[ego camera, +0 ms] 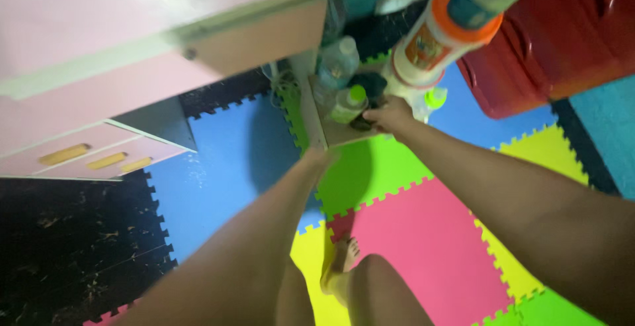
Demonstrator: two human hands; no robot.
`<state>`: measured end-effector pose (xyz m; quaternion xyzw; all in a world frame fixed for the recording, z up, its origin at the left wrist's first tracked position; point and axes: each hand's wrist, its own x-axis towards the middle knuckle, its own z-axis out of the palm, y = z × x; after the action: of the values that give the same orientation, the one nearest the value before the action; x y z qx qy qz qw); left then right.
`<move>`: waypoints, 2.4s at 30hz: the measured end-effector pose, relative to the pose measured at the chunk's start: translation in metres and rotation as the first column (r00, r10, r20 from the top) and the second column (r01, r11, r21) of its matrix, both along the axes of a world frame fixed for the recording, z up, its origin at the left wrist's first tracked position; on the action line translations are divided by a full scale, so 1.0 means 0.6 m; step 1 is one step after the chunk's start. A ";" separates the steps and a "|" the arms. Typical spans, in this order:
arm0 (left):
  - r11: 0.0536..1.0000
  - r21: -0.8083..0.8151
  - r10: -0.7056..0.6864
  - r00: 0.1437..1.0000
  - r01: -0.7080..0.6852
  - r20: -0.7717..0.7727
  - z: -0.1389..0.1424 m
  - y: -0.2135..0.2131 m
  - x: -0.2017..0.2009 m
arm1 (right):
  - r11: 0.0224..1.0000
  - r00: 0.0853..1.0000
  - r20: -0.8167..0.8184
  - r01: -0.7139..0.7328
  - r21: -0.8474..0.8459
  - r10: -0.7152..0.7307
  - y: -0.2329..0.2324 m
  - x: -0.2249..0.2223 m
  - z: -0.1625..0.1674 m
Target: The person removes bottles, containers and toiletry items from a pink vanity dresser with a mirror, placing them on the floor and lower shelves, then wipes the empty shelves and edges using baby wipes. They handle each item one at a time and stack bottles on a lower surface as they clear the compartments.
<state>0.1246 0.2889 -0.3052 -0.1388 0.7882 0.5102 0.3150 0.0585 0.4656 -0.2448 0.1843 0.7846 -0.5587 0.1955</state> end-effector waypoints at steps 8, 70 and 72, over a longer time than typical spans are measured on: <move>0.894 -0.420 0.234 0.962 -0.157 0.139 0.007 -0.271 0.272 | 0.991 0.992 -0.077 0.107 0.076 -0.101 0.024 0.044 -0.007; 0.614 -0.085 0.418 0.415 -0.784 -0.808 0.472 -1.100 -0.059 | 0.243 -0.143 -0.409 -0.614 0.751 0.901 -1.172 -0.319 0.281; 0.639 -0.103 0.433 0.468 -0.762 -0.770 0.484 -1.078 -0.030 | 0.431 0.039 -0.615 -0.749 0.503 0.787 -1.141 -0.280 0.281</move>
<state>0.1064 -0.3581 -0.0146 -0.2821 0.8316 0.4110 -0.2449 -0.1095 -0.2188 -0.0762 -0.5286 0.7623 -0.3630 0.0872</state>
